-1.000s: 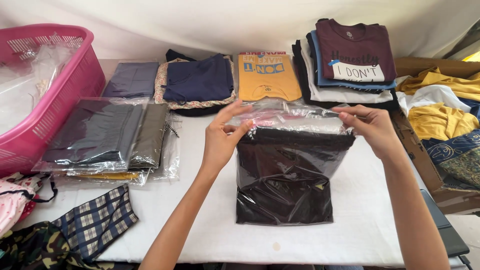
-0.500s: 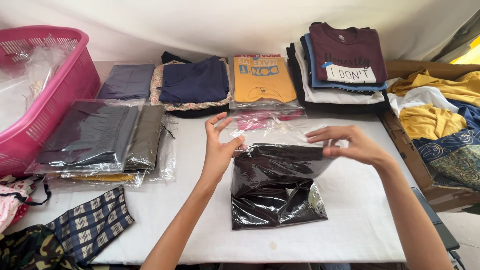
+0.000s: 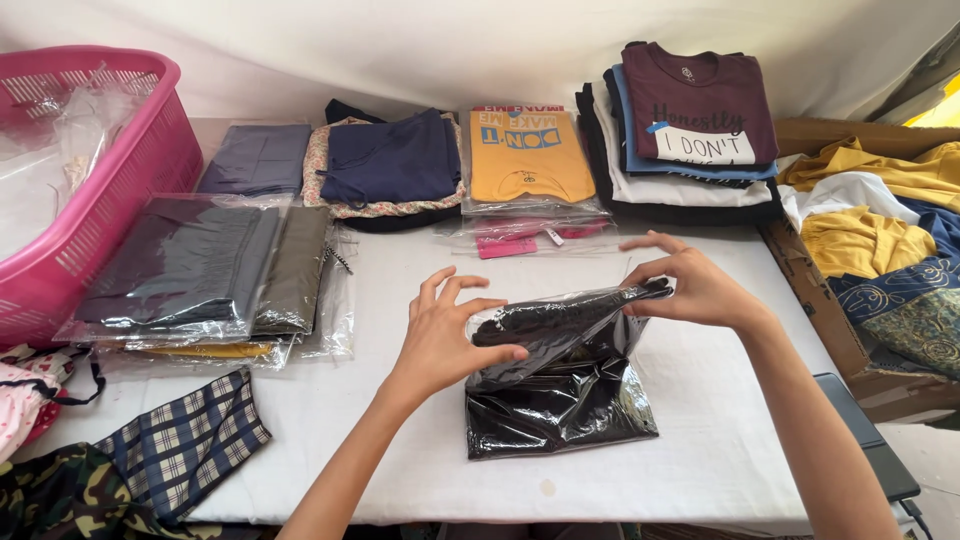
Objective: The person folds various clothing items, including black and blue pants, on a white table. They place each folded item into a clear plastic bag, seal it, and stack the packaged clothes on the left side of the table.
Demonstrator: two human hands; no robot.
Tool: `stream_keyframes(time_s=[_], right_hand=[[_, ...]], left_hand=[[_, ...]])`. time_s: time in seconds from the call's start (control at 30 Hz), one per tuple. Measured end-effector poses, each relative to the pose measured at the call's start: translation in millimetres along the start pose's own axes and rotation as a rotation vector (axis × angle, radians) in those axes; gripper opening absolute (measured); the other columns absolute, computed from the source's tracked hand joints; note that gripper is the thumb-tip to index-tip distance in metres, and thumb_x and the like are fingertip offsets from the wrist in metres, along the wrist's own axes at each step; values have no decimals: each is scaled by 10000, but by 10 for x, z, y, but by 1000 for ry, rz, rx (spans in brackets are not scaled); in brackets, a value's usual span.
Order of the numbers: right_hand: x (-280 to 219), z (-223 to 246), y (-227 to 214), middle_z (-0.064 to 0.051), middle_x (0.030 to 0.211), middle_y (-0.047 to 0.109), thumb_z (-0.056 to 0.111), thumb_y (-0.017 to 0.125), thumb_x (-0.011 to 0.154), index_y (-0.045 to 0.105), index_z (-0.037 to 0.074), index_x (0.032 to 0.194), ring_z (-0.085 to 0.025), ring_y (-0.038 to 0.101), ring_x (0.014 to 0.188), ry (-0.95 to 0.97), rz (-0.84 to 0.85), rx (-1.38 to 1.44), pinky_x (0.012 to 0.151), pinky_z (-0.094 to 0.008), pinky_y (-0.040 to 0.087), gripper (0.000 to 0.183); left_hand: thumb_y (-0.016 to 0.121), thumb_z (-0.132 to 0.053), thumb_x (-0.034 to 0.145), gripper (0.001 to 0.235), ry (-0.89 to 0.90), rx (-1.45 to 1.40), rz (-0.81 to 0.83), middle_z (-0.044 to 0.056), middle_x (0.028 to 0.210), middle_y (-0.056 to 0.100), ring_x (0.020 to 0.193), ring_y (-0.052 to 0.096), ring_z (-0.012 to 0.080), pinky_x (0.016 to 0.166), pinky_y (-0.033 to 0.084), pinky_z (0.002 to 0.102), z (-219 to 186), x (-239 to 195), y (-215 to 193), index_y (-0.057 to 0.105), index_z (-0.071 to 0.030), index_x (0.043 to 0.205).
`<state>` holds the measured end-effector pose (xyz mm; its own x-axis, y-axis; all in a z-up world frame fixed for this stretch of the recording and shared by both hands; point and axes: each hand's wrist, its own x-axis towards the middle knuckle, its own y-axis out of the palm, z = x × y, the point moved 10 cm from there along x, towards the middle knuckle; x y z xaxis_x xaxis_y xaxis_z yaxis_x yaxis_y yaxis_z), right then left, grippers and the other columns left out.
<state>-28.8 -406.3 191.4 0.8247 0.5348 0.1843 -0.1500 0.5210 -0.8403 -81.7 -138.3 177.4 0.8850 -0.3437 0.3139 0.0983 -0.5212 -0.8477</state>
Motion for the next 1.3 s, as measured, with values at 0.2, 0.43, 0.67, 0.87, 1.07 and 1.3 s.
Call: stream_keyframes(time_s=[0.2,0.43,0.67,0.87,1.07,1.3], right_hand=[[51,48,44,-61,966,828,397,821,737,810,120,1046,-189,783,907,136,122,49,885,-378,600,414],[139,-63,101,-92,993,775,356,915,651,768,86,1130,-199,713,925,89,177,-52,839,-358,548,570],[413,-682,213,-80,945,782,219,889,681,783,43,1101,-167,688,864,178,71,400,814,-325,545,467],[502,-1733,1338,-86,916,795,212,789,758,762,61,1178,-148,702,856,459,37,493,774,-278,515,447],[525,-1644,1339,-89,1065,755,112,740,764,720,56,1255,-113,675,911,470,5,610,846,-240,501,495],[727,-858,936,-56,1232,686,27,720,690,628,43,1353,-93,656,930,230,80,880,854,-271,531,669]], left_hand=[[769,-599,743,595,-461,-417,281,151,962,838,860,799,243,819,601,348,435,-1,304,795,-140,1121],[845,-470,740,703,-353,-652,69,79,989,807,877,762,154,777,578,289,711,91,346,665,-146,1338],[819,-480,761,897,-384,-1033,129,76,994,758,871,724,128,765,565,277,1055,430,611,423,-120,1480],[834,-560,781,945,-765,-919,348,67,967,727,777,701,177,673,584,354,2246,404,2136,548,61,1432],[810,-748,749,1282,-508,110,142,270,1136,712,1027,709,333,833,589,407,1931,697,1277,314,168,1497],[898,-578,582,925,-6,-506,439,159,1185,739,1168,689,267,1032,484,344,925,1259,1276,677,-98,1341]])
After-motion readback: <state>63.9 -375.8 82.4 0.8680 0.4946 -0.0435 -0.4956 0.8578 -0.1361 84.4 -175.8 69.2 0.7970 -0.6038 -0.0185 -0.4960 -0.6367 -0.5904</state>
